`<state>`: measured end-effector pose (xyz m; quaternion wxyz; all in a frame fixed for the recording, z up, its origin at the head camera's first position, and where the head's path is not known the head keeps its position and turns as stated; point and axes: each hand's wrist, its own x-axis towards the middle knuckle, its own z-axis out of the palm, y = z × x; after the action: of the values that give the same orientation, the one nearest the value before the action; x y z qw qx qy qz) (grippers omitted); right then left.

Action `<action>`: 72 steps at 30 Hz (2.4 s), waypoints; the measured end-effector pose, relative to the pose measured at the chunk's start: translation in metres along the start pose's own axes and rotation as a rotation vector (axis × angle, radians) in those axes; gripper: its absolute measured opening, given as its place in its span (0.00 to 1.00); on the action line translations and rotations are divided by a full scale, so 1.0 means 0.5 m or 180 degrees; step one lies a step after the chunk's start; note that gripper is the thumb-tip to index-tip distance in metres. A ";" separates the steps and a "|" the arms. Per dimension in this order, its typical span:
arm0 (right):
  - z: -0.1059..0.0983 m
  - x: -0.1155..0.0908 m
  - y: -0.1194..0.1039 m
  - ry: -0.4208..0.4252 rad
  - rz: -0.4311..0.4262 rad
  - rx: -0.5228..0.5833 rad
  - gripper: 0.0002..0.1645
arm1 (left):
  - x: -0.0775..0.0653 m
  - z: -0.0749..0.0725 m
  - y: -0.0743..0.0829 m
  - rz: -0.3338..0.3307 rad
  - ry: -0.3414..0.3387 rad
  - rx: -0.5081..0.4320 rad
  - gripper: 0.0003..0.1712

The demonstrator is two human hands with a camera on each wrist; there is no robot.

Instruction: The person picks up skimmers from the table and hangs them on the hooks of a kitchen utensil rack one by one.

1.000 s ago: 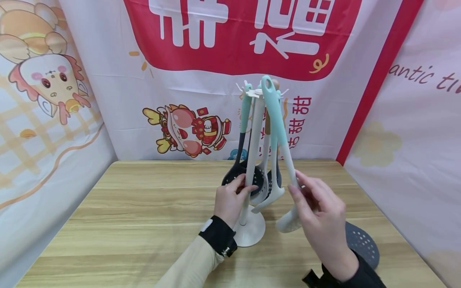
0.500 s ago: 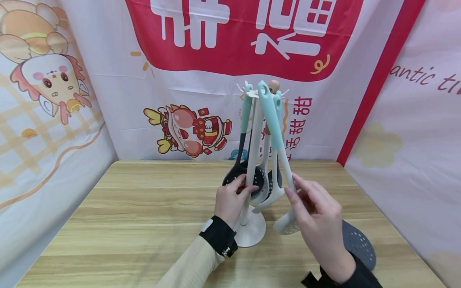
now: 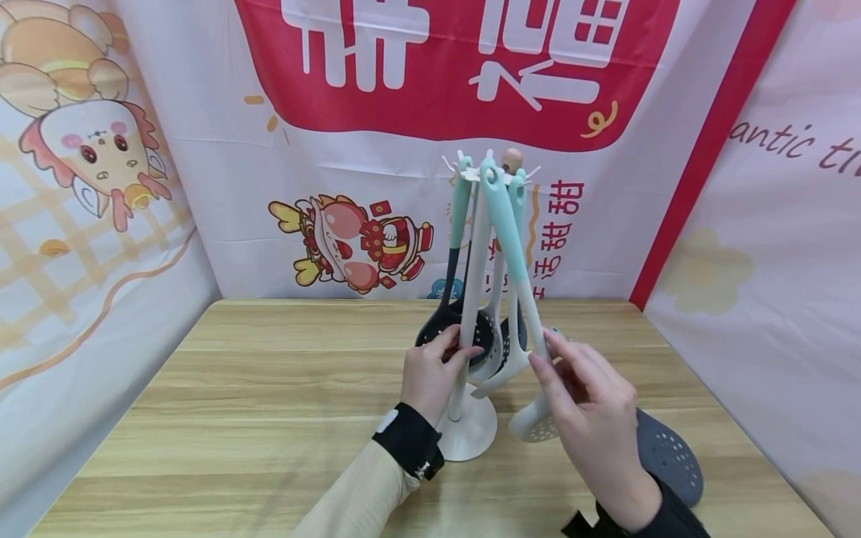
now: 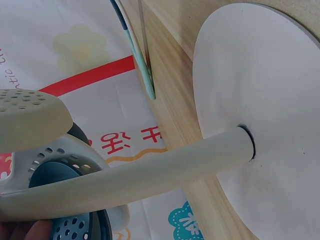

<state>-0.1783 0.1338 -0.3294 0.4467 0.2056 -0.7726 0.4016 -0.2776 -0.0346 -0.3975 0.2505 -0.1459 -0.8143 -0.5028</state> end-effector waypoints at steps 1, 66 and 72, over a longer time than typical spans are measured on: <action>0.001 -0.001 0.001 0.0005 -0.0007 0.0009 0.26 | 0.000 0.000 0.000 0.0002 0.0002 0.0001 0.19; 0.074 -0.020 0.043 -0.0540 0.0228 -0.0235 0.20 | 0.009 -0.017 -0.006 -0.0090 -0.0362 -0.0082 0.21; 0.077 -0.020 0.051 -0.0445 0.0106 -0.0122 0.19 | 0.011 -0.023 -0.003 -0.0056 -0.0507 -0.0040 0.21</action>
<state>-0.2108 0.1176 -0.3600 0.3888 0.2117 -0.8127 0.3788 -0.2800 -0.0456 -0.3915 0.1796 -0.1799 -0.8298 -0.4969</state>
